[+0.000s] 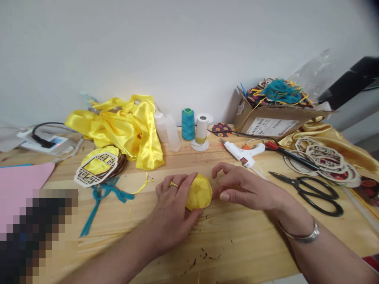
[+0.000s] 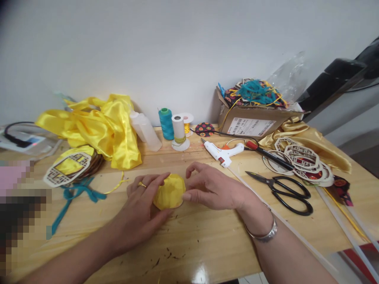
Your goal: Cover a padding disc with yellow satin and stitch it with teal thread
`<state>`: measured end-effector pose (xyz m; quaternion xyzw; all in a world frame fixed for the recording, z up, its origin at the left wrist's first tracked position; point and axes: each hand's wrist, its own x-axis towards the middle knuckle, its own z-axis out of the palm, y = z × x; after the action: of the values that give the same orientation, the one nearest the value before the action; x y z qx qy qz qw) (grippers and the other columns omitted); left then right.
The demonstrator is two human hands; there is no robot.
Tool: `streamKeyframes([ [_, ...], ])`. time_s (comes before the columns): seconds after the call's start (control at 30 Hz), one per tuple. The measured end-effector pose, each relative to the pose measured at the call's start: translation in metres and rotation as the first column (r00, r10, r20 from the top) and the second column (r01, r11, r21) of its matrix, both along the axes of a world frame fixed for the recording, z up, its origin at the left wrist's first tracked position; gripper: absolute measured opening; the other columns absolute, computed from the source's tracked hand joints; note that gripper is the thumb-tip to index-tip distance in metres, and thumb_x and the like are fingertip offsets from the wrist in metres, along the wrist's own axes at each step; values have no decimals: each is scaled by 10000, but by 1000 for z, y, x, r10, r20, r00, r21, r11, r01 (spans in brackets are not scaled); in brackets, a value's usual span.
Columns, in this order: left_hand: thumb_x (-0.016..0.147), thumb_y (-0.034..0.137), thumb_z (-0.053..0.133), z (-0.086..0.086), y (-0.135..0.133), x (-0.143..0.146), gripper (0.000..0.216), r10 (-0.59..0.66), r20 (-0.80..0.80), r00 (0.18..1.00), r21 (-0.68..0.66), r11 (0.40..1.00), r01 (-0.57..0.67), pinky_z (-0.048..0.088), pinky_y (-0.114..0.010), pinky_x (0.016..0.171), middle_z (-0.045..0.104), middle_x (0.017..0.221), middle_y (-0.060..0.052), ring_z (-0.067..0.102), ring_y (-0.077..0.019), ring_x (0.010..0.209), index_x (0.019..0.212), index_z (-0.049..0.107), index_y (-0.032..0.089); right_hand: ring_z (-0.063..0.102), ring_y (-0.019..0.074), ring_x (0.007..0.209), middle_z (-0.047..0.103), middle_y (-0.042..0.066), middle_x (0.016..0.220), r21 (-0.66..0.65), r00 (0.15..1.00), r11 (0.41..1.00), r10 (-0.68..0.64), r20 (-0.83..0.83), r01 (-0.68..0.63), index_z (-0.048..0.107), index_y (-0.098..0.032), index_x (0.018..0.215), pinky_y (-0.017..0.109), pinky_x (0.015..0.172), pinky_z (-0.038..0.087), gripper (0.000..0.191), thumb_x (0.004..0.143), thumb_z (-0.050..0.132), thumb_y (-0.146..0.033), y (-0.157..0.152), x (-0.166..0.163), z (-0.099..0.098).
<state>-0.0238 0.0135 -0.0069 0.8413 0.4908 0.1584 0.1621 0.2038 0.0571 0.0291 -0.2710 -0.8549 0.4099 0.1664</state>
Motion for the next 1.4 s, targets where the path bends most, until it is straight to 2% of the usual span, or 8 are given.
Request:
streamKeyframes([
  [0.2, 810, 234, 545, 6, 1, -2, 548, 7, 57, 998, 23, 1000, -8, 274, -508, 934, 514, 1203, -114, 402, -303, 1097, 1310, 328, 181, 472, 195, 1004, 545, 48, 773, 55, 990, 988, -140, -37, 142, 681, -146, 829, 308, 824, 410, 371, 914, 448, -422, 2, 3, -2],
  [0.4, 825, 99, 487, 3, 3, -4, 513, -54, 103, 993, 20, 998, 53, 282, -471, 866, 617, 945, -31, 418, -265, 996, 1299, 343, 231, 459, 194, 995, 552, 44, 728, -1, 998, 999, -39, -58, 39, 672, -139, 862, 312, 843, 405, 424, 921, 405, -463, 0, -2, -4],
  [0.83, 799, 99, 524, 0, 2, -3, 538, -39, 100, 994, -25, 999, 42, 294, -488, 871, 652, 930, -30, 445, -269, 988, 1301, 376, 227, 473, 185, 932, 461, 3, 598, 44, 997, 996, -77, -12, 77, 611, -162, 711, 305, 803, 402, 422, 921, 405, -465, 2, -1, -7],
  [1.07, 818, 122, 512, 11, 10, -13, 390, 125, 228, 966, 206, 963, -173, 356, -478, 874, 623, 875, -45, 461, -258, 947, 1199, 453, 179, 487, 145, 721, 512, 54, 806, 127, 944, 938, -312, -104, 324, 590, -139, 659, 300, 666, 398, 481, 888, 418, -525, -2, -2, -6],
  [1.17, 826, 139, 522, 11, 14, -17, 347, 108, 229, 967, 252, 953, -166, 388, -469, 846, 597, 990, -71, 471, -261, 966, 1167, 501, 201, 488, 148, 726, 517, 41, 780, 131, 952, 944, -293, -89, 303, 579, -149, 693, 287, 656, 404, 369, 855, 516, -474, -4, -5, -8],
  [1.27, 838, 148, 509, 9, 16, -19, 191, 69, 232, 970, 298, 944, -139, 396, -481, 828, 557, 1058, -91, 482, -272, 984, 993, 600, 213, 493, 172, 817, 555, 41, 799, 166, 954, 940, -286, -95, 298, 594, -160, 791, 290, 703, 419, 241, 761, 674, -385, -5, -13, -11],
  [1.37, 842, 139, 483, 9, 16, -20, 165, 54, 233, 971, 322, 938, -129, 396, -499, 808, 561, 1035, -97, 487, -280, 965, 811, 628, 210, 482, 163, 826, 574, 21, 732, 297, 965, 919, -229, -127, 258, 588, -173, 779, 312, 802, 405, 49, 816, 607, -198, -5, -23, -12],
  [1.4, 841, 139, 480, 10, 16, -20, 173, 51, 229, 972, 322, 938, -125, 395, -505, 809, 567, 1031, -98, 483, -282, 963, 794, 631, 210, 478, 159, 809, 570, 13, 698, 345, 970, 907, -210, -123, 240, 582, -177, 752, 319, 820, 395, 93, 836, 557, -146, -6, -26, -12],
])
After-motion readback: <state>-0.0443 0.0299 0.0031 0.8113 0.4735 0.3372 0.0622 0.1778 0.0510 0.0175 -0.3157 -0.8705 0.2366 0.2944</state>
